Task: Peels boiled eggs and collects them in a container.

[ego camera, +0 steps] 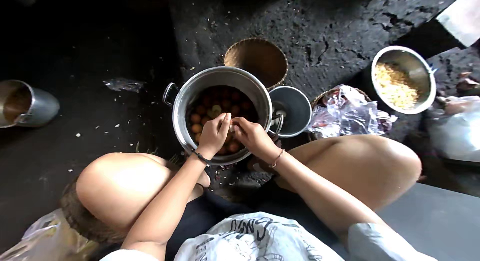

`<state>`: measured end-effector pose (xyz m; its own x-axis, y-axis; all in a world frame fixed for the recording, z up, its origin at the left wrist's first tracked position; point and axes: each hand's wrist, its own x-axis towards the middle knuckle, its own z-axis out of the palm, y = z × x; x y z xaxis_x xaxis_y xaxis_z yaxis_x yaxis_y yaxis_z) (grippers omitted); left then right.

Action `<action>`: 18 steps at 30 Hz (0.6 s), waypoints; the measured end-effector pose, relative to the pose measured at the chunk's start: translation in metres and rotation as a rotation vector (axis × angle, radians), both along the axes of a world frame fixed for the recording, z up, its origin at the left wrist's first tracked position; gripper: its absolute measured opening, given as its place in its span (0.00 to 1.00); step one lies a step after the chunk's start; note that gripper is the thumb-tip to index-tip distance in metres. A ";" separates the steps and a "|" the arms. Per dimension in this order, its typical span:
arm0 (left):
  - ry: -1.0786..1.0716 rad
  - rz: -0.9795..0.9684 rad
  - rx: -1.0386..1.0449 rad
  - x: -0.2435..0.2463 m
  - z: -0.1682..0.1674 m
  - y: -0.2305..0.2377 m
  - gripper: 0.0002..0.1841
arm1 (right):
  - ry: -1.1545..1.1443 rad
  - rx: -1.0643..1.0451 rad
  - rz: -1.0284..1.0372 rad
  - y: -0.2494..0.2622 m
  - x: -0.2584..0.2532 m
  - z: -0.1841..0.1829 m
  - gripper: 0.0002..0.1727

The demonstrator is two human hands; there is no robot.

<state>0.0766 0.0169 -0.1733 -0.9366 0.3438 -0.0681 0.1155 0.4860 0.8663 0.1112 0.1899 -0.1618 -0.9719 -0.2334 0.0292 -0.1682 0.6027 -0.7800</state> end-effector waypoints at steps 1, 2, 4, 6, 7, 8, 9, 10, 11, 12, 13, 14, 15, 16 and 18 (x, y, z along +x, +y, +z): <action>-0.007 -0.009 0.000 0.003 0.002 -0.001 0.27 | 0.018 0.018 -0.004 -0.001 0.002 -0.001 0.15; -0.002 -0.019 0.004 0.005 0.004 -0.001 0.27 | 0.037 0.033 -0.014 -0.002 0.004 -0.002 0.14; 0.019 -0.031 0.011 0.006 0.005 -0.001 0.26 | 0.059 0.051 -0.027 -0.003 0.005 -0.002 0.15; 0.020 -0.033 0.008 0.007 0.008 -0.002 0.27 | 0.071 0.064 -0.024 -0.004 0.005 -0.001 0.15; 0.016 -0.035 0.003 0.007 0.009 -0.004 0.27 | 0.073 0.063 -0.023 -0.006 0.003 -0.001 0.15; 0.004 -0.042 -0.002 0.007 0.011 -0.007 0.27 | 0.067 0.062 -0.027 -0.008 0.003 0.000 0.15; -0.008 -0.055 -0.007 0.010 0.012 -0.008 0.27 | 0.056 0.060 -0.036 -0.010 0.005 0.000 0.15; -0.003 -0.062 -0.012 0.010 0.010 -0.008 0.26 | 0.045 0.063 -0.044 -0.010 0.006 0.000 0.15; 0.007 -0.067 -0.014 0.010 0.007 -0.007 0.26 | 0.037 0.069 -0.046 -0.009 0.007 -0.001 0.15; 0.021 -0.065 -0.017 0.010 0.003 -0.003 0.26 | 0.032 0.079 -0.044 -0.007 0.009 -0.001 0.15; 0.040 -0.053 -0.018 0.008 -0.001 0.000 0.26 | 0.028 0.082 -0.040 -0.005 0.008 -0.002 0.15; 0.050 -0.033 -0.015 0.003 -0.005 0.000 0.25 | 0.021 0.070 -0.036 -0.005 0.005 -0.002 0.16; 0.041 -0.015 -0.005 -0.001 -0.008 -0.001 0.25 | 0.004 0.040 -0.040 -0.007 0.002 -0.003 0.17; 0.023 -0.005 0.011 -0.004 -0.009 -0.003 0.25 | -0.015 0.005 -0.050 -0.008 0.000 -0.003 0.18; 0.006 -0.005 0.040 -0.006 -0.007 -0.002 0.25 | -0.057 -0.059 -0.075 -0.004 -0.003 -0.002 0.16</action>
<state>0.0702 0.0150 -0.1806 -0.9351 0.3511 -0.0484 0.1235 0.4507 0.8841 0.1086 0.1856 -0.1635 -0.9871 -0.1592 -0.0153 -0.0783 0.5647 -0.8216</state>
